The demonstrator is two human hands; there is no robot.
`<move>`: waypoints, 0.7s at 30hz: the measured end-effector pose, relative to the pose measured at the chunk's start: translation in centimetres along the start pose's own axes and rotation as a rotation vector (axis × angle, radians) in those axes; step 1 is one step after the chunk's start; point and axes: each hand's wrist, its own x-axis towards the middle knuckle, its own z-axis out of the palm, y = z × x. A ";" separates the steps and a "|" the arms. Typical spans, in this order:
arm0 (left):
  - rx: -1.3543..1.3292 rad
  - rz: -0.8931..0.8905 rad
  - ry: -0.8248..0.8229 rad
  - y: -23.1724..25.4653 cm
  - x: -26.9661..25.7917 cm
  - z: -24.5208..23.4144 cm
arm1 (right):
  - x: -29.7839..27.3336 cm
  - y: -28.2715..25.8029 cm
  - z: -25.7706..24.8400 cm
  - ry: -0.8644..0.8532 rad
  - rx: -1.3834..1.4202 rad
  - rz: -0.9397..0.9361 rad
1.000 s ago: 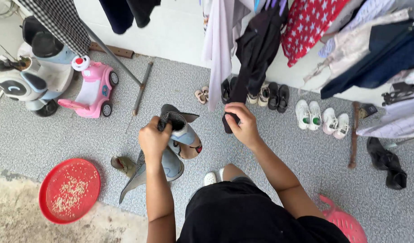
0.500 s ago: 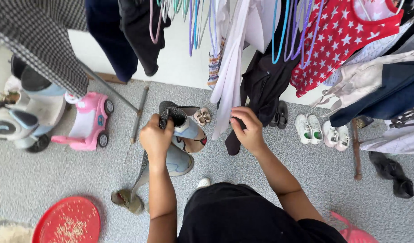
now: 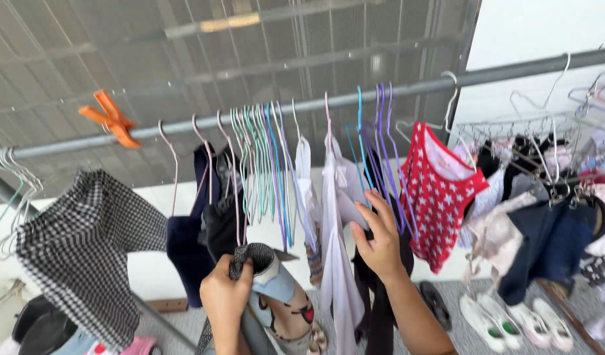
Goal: The person removes mats from a washing machine, shakes them out, and hangs them on a wire fence and a drying rack using a hanger.
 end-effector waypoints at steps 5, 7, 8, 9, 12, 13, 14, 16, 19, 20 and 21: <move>-0.033 -0.003 0.027 0.0 3.0 3.6 | 3.2 4.2 2.4 -0.114 -0.184 0.099; -0.056 -0.026 0.013 -0.5 3.7 5.2 | 3.0 6.1 3.5 -0.118 -0.163 0.151; -0.043 -0.011 0.008 -0.9 4.2 6.0 | 2.8 7.3 4.1 -0.131 -0.147 0.211; -0.029 -0.002 0.000 -1.4 4.4 6.6 | 2.6 8.6 4.7 -0.131 -0.144 0.205; -0.062 -0.078 -0.040 -2.5 5.0 8.2 | 1.7 12.4 6.6 -0.116 -0.200 0.230; -0.063 -0.079 -0.037 -2.6 5.2 8.7 | 1.4 13.5 7.0 -0.124 -0.142 0.278; -0.059 -0.110 -0.052 -2.6 5.4 9.0 | 1.2 14.4 7.3 -0.132 -0.083 0.327; -0.054 -0.140 -0.073 -2.5 5.7 9.6 | 0.6 15.0 8.2 -0.148 -0.124 0.401; -0.043 -0.162 -0.097 -2.2 6.2 10.2 | 0.9 14.7 8.4 -0.114 -0.146 0.453; -0.048 -0.145 -0.085 -2.1 6.2 10.3 | 1.2 14.2 8.3 -0.063 -0.126 0.430; -0.052 -0.126 -0.074 -2.0 6.2 10.2 | 1.6 13.7 8.1 -0.064 -0.128 0.433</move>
